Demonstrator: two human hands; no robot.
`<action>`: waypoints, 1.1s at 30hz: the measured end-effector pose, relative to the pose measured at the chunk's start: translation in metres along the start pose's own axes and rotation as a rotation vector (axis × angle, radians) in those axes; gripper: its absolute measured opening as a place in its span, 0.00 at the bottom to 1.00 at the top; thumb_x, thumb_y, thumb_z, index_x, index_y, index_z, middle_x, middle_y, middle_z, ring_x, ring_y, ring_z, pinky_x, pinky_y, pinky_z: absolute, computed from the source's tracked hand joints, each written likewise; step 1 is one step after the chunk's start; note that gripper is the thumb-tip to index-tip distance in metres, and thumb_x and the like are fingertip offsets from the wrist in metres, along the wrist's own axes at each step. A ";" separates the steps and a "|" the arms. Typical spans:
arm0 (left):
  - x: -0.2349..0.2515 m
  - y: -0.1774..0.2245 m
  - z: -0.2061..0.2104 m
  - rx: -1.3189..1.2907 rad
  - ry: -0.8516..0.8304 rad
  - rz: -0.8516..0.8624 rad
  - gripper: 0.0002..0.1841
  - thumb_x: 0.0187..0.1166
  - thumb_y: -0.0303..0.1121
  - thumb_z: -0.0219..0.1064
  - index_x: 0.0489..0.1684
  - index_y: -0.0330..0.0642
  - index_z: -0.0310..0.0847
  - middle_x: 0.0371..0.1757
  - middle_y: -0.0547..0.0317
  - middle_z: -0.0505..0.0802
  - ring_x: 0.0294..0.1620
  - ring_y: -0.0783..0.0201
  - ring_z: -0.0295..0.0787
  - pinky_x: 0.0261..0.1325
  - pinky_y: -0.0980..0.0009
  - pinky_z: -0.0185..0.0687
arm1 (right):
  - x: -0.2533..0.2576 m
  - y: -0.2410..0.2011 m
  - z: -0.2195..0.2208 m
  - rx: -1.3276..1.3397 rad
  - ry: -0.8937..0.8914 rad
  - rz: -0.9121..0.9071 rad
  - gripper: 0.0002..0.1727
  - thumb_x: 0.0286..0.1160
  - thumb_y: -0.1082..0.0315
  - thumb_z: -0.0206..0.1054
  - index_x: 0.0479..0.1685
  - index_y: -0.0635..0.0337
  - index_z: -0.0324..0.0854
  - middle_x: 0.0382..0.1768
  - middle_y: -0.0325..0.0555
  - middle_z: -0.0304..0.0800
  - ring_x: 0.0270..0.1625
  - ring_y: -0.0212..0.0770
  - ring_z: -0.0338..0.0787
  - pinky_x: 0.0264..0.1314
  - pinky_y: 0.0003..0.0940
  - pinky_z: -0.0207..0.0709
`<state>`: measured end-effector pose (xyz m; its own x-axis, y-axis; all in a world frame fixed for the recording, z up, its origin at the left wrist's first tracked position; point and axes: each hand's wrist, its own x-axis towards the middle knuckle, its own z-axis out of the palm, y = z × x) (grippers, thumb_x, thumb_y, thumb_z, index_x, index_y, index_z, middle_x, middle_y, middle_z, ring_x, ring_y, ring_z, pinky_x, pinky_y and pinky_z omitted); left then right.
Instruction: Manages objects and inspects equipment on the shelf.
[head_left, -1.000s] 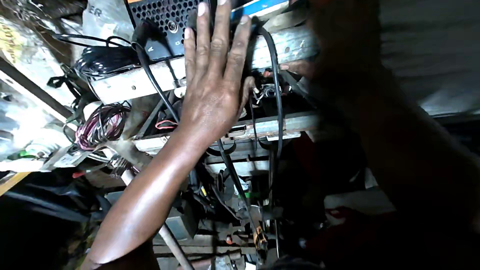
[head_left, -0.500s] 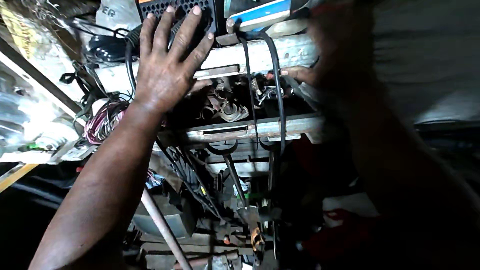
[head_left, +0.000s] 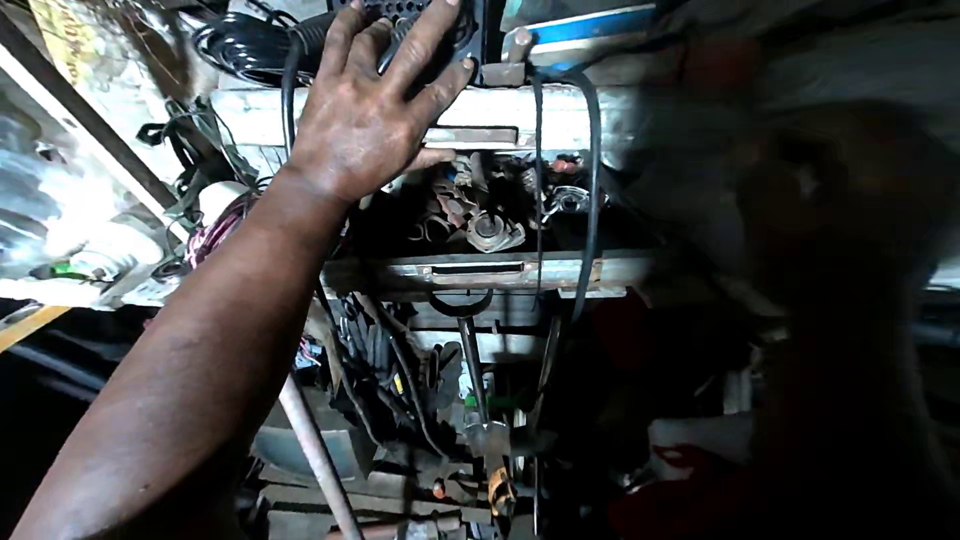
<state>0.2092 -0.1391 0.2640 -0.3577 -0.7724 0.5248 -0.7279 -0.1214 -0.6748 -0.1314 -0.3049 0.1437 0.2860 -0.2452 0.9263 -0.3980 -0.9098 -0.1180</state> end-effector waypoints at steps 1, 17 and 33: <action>0.001 -0.002 0.000 0.002 -0.002 -0.001 0.37 0.84 0.67 0.51 0.91 0.64 0.60 0.95 0.45 0.58 0.79 0.27 0.71 0.81 0.25 0.54 | -0.015 0.018 0.023 -0.011 0.039 -0.084 0.19 0.90 0.49 0.57 0.60 0.47 0.90 0.52 0.47 0.93 0.52 0.41 0.93 0.56 0.39 0.87; 0.001 -0.007 0.003 -0.020 -0.008 -0.007 0.37 0.84 0.67 0.53 0.91 0.65 0.60 0.96 0.49 0.56 0.80 0.28 0.70 0.81 0.25 0.53 | 0.095 -0.036 0.170 0.355 -0.787 -0.194 0.21 0.84 0.68 0.64 0.75 0.59 0.81 0.62 0.58 0.91 0.64 0.53 0.90 0.74 0.52 0.77; 0.002 -0.008 0.006 -0.044 -0.022 -0.018 0.36 0.85 0.67 0.50 0.91 0.63 0.60 0.94 0.48 0.60 0.78 0.25 0.71 0.67 0.26 0.68 | 0.121 -0.030 0.226 0.748 -0.855 0.055 0.13 0.76 0.65 0.75 0.51 0.64 0.88 0.40 0.39 0.93 0.39 0.22 0.88 0.49 0.20 0.82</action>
<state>0.2176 -0.1429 0.2673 -0.3318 -0.7837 0.5251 -0.7591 -0.1086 -0.6418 0.1121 -0.3828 0.1788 0.8992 -0.1781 0.3996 0.1100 -0.7920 -0.6005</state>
